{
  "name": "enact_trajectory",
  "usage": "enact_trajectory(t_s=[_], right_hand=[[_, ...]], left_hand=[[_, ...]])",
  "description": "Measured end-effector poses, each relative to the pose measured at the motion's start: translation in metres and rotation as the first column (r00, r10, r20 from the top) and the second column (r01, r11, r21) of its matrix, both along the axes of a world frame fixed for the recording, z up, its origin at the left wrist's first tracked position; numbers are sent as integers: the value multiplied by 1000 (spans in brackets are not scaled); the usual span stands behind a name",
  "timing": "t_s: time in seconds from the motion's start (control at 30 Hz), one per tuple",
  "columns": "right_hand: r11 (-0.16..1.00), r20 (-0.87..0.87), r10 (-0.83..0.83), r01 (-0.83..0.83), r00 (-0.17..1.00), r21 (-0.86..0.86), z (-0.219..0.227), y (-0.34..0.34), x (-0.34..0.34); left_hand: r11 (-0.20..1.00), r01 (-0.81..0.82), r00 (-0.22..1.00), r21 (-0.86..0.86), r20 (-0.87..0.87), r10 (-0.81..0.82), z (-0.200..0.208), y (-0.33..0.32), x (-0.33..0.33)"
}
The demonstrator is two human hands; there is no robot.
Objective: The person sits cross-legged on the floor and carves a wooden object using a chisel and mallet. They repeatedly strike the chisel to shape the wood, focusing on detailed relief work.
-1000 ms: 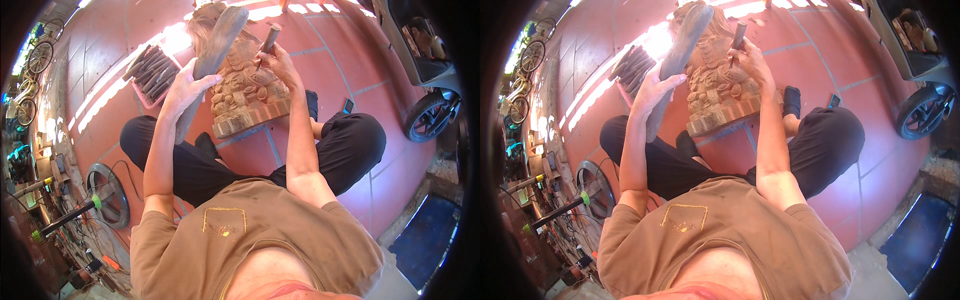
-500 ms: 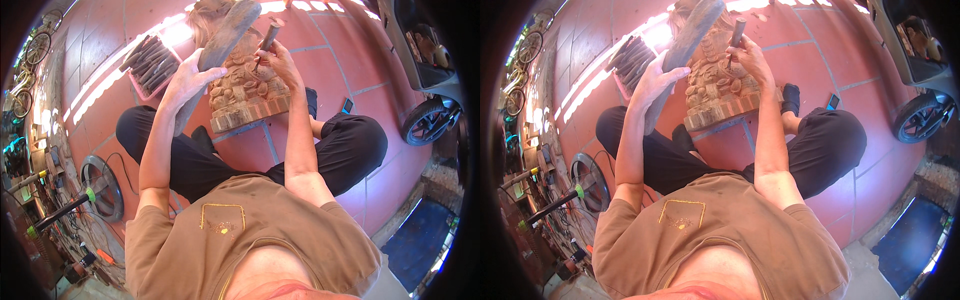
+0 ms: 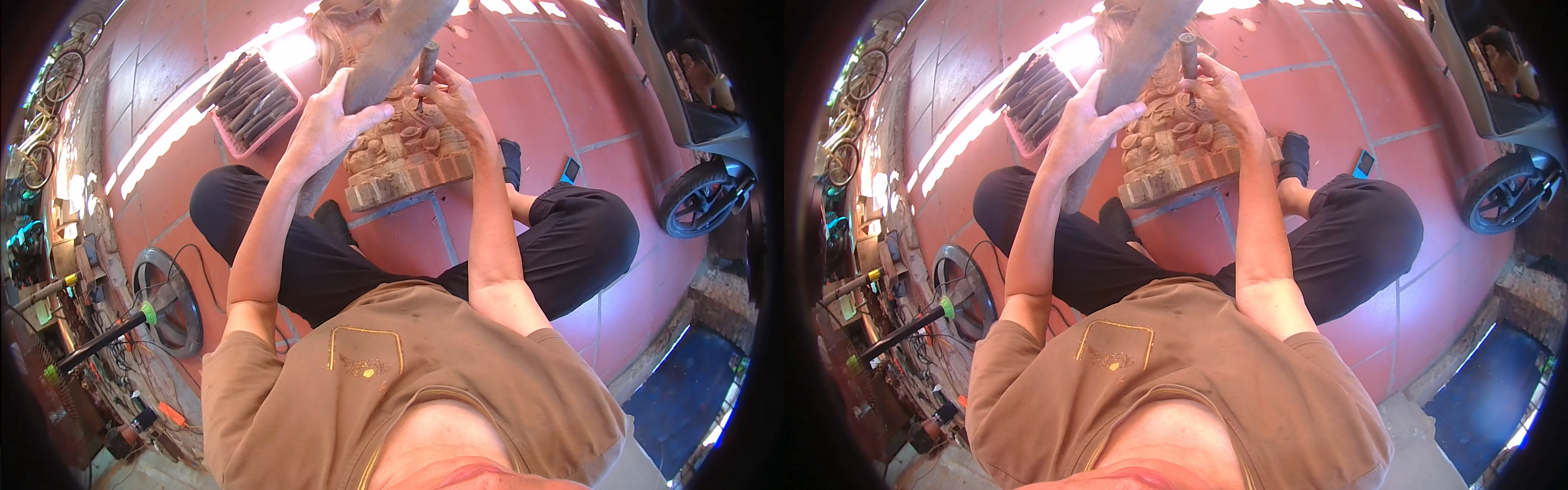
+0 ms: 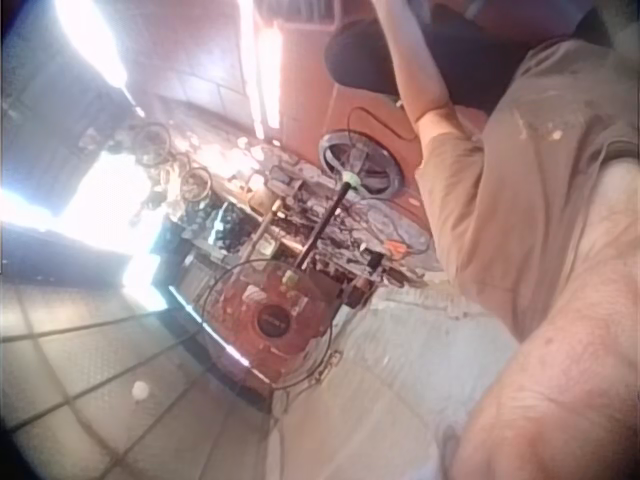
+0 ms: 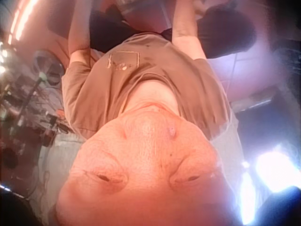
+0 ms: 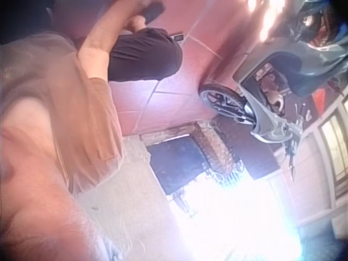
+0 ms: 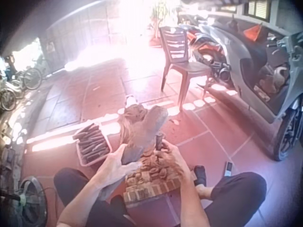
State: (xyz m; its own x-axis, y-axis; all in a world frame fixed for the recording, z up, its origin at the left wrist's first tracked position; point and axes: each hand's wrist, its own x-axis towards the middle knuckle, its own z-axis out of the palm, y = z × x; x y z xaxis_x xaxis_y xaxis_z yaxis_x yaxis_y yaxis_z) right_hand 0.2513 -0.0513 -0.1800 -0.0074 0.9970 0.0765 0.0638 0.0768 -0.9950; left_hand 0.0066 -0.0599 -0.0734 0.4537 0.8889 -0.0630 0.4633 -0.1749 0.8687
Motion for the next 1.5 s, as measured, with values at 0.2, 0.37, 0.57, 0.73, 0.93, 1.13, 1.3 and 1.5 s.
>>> enact_trajectory(t_s=[0.2, 0.37, 0.57, 0.73, 0.93, 1.13, 1.3, 1.5], right_hand=[[995, -121, -60, 50, 991, -81, 5, -8, 4], [1000, -31, -20, 20, 999, -23, 7, -7, 0], [998, -75, -68, 67, 995, -13, 0, -8, 3], [998, -30, -67, 68, 997, 19, -1, -5, -1], [993, 58, -106, 103, 993, 50, -3, -5, -5], [984, 177, -148, 127, 973, 127, -5, -5, -9], [977, 167, -191, 170, 967, 130, 1, -8, -11], [981, 99, -170, 159, 980, 108, -3, -8, -14]], left_hand=[[996, 84, 995, -40, -53, -86, 16, -6, 1], [1000, 13, 997, 7, 81, -13, 35, -15, 6], [977, 205, 951, -53, -226, -212, 36, 7, 5], [959, 223, 949, 174, -262, -174, 57, 27, 6], [889, 275, 911, 366, -395, -119, 63, 34, 15], [909, 303, 910, 287, -370, -186, 62, 42, 6], [870, 308, 940, 385, -261, -218, 68, 43, 7], [882, 383, 895, 274, -346, -281, 50, 49, -2]])
